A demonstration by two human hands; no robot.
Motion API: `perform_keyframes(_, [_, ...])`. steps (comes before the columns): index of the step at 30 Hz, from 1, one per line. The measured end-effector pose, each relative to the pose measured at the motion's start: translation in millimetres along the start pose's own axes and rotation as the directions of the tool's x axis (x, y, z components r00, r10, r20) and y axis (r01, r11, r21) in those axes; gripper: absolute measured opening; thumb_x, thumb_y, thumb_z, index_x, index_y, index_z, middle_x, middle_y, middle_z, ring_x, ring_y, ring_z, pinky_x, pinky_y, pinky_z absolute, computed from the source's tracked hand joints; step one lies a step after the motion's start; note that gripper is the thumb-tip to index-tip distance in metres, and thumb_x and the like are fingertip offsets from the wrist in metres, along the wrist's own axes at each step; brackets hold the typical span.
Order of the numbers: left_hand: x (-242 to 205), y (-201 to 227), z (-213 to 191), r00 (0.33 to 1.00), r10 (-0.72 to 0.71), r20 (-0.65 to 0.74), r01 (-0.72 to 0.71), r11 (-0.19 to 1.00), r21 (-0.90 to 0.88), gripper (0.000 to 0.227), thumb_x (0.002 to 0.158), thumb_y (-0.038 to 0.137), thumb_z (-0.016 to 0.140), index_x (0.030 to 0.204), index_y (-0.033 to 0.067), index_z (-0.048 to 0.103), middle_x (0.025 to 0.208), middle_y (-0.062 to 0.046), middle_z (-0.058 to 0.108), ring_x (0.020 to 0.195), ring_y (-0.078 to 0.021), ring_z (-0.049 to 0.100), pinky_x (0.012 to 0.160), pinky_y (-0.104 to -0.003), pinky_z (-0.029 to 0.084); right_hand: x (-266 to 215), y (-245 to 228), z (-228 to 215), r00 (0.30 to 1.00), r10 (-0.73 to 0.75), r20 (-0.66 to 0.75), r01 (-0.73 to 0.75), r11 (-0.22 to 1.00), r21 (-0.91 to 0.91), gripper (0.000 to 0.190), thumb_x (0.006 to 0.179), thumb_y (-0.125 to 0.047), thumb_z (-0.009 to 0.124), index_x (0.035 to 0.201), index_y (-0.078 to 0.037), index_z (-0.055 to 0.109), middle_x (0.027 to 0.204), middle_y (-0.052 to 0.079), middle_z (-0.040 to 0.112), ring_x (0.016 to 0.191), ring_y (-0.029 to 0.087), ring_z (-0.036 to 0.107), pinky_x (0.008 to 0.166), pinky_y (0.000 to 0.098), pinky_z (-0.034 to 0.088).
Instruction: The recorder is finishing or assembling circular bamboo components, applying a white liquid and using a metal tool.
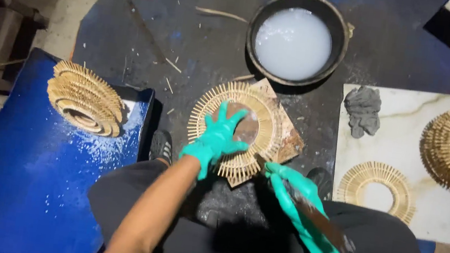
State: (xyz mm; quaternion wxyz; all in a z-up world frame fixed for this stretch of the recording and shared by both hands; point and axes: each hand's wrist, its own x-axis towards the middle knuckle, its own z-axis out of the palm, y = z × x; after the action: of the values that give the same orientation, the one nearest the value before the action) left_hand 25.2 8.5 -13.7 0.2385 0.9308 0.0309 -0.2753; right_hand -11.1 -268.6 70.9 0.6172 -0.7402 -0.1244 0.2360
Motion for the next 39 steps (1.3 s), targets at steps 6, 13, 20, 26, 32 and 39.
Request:
perform_keyframes(6, [-3.1,-0.3,4.6,0.983,-0.161,-0.089,0.146,0.977,-0.153,0.11,0.065,0.046,0.089,0.158,0.0376,0.03,0.173,-0.019,-0.004,0.149,-0.0614,0.0,0.122,-0.06,0.015,-1.3,-23.2,-1.9,0.999,-0.036,0.032,0.038,0.996,-0.075,0.028,0.097,-0.003,0.062,0.123,0.002,0.069,0.107,0.011,0.079,0.099,0.016,0.076,0.086,0.0248,0.059])
perform_keyframes(13, [7.4,1.0,13.0,0.984,-0.127,-0.121,0.113,0.987,-0.114,0.112,0.068,0.05,0.09,0.16,0.0352,0.028,0.167,-0.029,-0.006,0.153,-0.052,0.008,0.122,-0.067,0.003,3.5,-12.9,-0.6,1.0,-0.013,-0.006,0.013,1.0,-0.015,0.029,0.095,-0.002,0.063,0.123,0.001,0.069,0.109,0.012,0.079,0.102,0.016,0.076,0.088,0.0257,0.059])
perform_keyframes(20, [3.1,16.8,-8.8,0.993,-0.104,-0.057,0.104,0.995,-0.001,0.111,0.064,0.044,0.092,0.157,0.0413,0.033,0.168,-0.03,-0.005,0.157,-0.0459,0.007,0.124,-0.065,0.001,6.0,-12.2,-6.3,0.999,-0.051,-0.003,0.051,0.998,-0.035,0.029,0.096,-0.001,0.063,0.124,0.001,0.069,0.11,0.012,0.078,0.103,0.017,0.075,0.089,0.0264,0.058])
perform_keyframes(26, [7.6,11.3,12.0,0.987,-0.086,-0.133,0.078,0.995,-0.059,0.117,0.065,0.045,0.093,0.16,0.0329,0.026,0.168,-0.027,-0.003,0.152,-0.0537,-0.002,0.123,-0.064,0.0,2.5,-12.5,-6.3,0.999,-0.043,-0.018,0.043,0.999,-0.014,0.03,0.096,-0.003,0.063,0.125,0.001,0.069,0.115,0.012,0.078,0.106,0.017,0.075,0.092,0.0277,0.058])
perform_keyframes(32, [15.5,1.9,18.9,0.997,-0.029,-0.069,0.031,0.999,0.034,0.115,0.068,0.051,0.092,0.161,0.0333,0.027,0.165,-0.031,0.0,0.159,-0.0474,-0.001,0.117,-0.074,0.002,4.3,-34.4,-9.4,0.998,0.036,-0.053,-0.034,0.999,0.041,0.032,0.099,-0.017,0.06,0.125,0.0,0.07,0.113,0.012,0.077,0.103,0.016,0.072,0.091,0.03,0.055])
perform_keyframes(39, [10.2,13.2,16.8,0.989,-0.068,-0.132,0.067,0.998,-0.013,0.118,0.062,0.049,0.094,0.159,0.0355,0.029,0.168,-0.028,-0.003,0.153,-0.0516,0.007,0.12,-0.071,0.005,-7.2,-24.6,-24.1,0.904,0.41,-0.126,-0.348,0.873,0.342,0.044,0.108,-0.033,0.053,0.123,0.005,0.07,0.096,0.017,0.077,0.071,0.015,0.067,0.067,0.0294,0.052])
